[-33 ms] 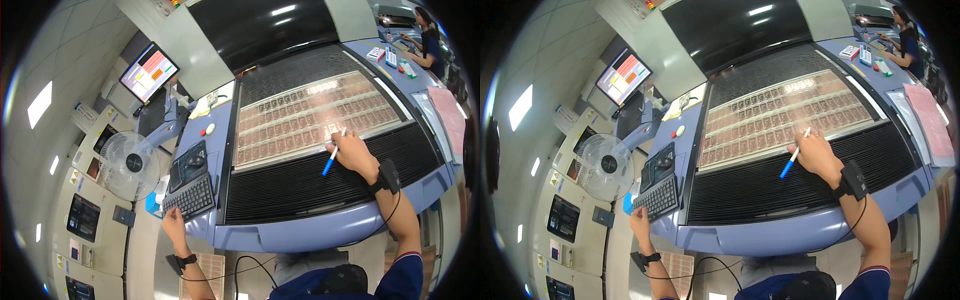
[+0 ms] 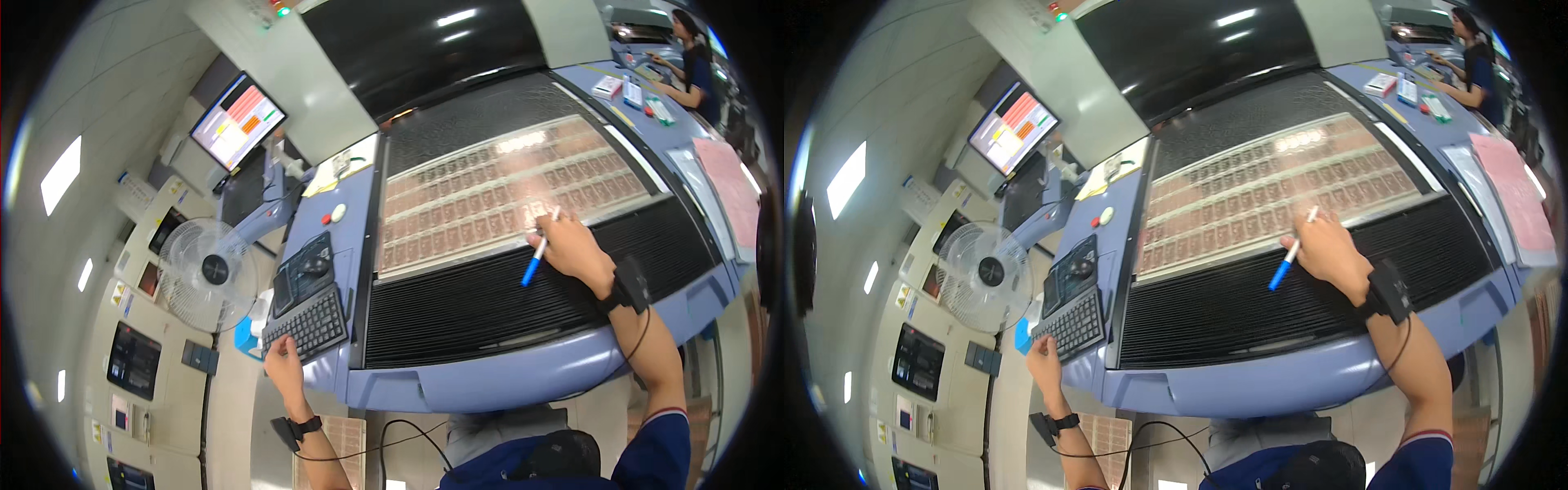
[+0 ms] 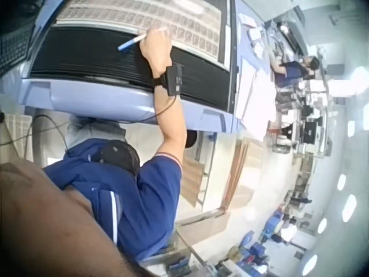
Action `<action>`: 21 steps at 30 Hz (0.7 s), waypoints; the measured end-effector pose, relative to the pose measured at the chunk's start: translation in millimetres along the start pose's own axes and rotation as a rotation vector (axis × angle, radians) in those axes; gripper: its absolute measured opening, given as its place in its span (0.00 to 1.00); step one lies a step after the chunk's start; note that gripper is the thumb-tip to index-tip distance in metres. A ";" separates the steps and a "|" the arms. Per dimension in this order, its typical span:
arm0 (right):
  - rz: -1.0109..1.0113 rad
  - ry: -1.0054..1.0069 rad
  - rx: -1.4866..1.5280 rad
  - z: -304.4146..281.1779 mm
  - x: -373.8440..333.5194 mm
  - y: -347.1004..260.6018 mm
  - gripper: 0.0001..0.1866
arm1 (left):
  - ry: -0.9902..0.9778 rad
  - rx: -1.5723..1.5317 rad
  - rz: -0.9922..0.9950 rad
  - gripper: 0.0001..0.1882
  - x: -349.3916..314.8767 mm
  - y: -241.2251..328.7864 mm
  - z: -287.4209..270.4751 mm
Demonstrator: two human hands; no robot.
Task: Inspecting large sheets of copper components and marking them with a pen on an industrial machine.
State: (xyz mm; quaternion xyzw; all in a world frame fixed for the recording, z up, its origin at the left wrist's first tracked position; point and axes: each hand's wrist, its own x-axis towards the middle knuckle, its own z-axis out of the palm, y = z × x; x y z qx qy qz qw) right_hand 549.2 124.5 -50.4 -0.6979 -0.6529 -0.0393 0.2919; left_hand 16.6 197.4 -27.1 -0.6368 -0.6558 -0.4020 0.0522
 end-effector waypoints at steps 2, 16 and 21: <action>0.017 0.060 -0.041 -0.4 -5.9 4.7 0.17 | -0.104 -0.182 0.067 0.13 6.9 32.7 20.7; -0.116 0.250 0.733 36.5 23.6 -111.5 0.12 | -0.792 -0.914 0.345 0.13 5.3 190.2 163.5; -0.209 0.154 0.706 39.9 7.4 -117.0 0.09 | -0.793 -0.980 0.191 0.09 -8.1 159.2 164.8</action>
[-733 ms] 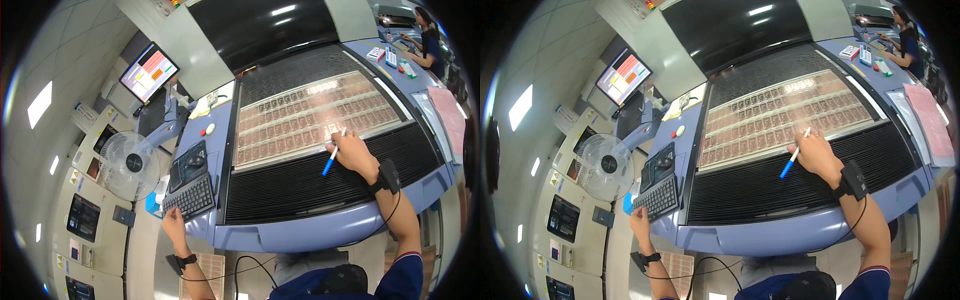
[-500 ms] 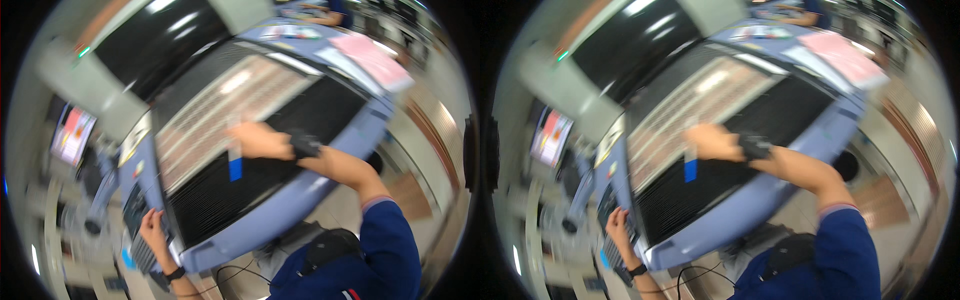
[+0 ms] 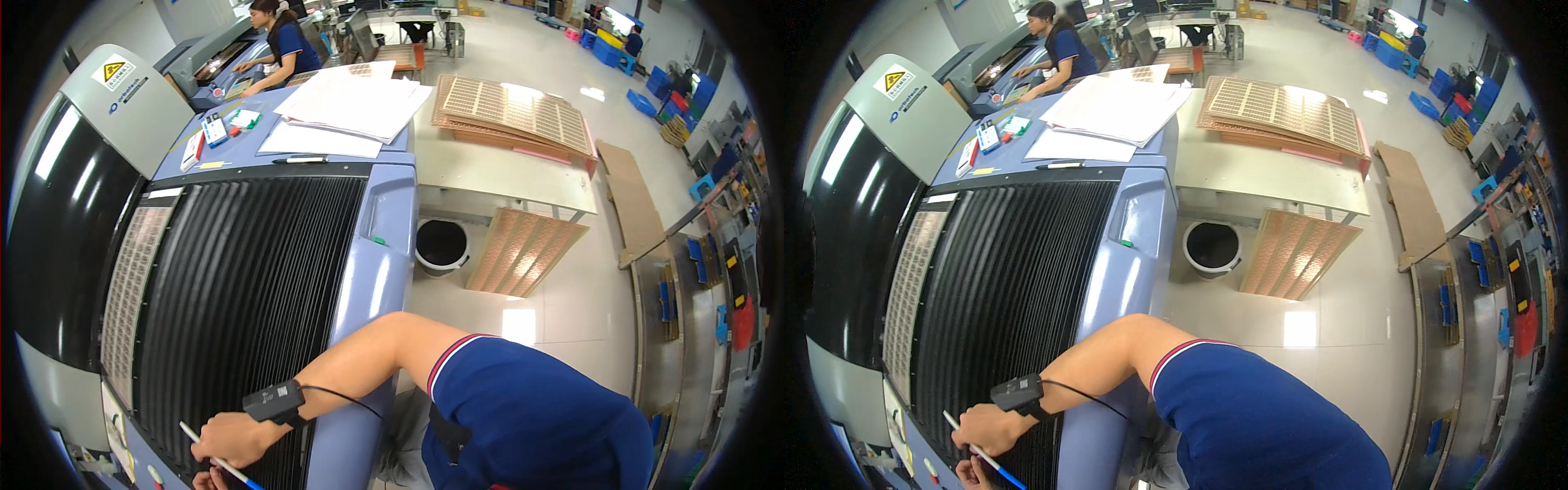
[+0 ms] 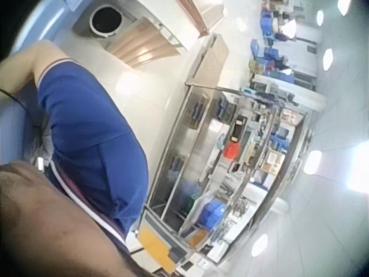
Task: Inspecting large sheets of copper components and marking them with a pen on an industrial machine.
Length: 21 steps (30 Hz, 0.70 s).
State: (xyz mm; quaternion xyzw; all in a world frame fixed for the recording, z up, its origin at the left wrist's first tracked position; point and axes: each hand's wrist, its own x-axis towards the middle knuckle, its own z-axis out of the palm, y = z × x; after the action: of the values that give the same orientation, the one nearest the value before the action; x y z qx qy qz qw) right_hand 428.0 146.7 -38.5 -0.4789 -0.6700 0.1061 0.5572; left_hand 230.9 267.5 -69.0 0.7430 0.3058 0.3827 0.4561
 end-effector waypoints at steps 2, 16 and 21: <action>-0.062 -0.010 -0.037 7.6 -0.3 1.9 0.09 | 0.037 0.164 -0.037 0.09 -17.7 54.3 25.6; -0.079 -0.129 0.037 4.4 -2.0 -12.2 0.13 | -0.124 0.128 0.023 0.15 -24.5 67.3 41.5; -0.107 -0.104 0.060 6.5 -1.7 -11.1 0.13 | -0.125 0.113 0.013 0.15 -25.9 61.9 36.0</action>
State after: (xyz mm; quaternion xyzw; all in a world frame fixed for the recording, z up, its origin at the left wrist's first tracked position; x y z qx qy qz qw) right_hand 416.5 142.1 -34.4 -0.4192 -0.7194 0.1208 0.5405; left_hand 254.5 206.1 -30.6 0.7919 0.2930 0.3205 0.4293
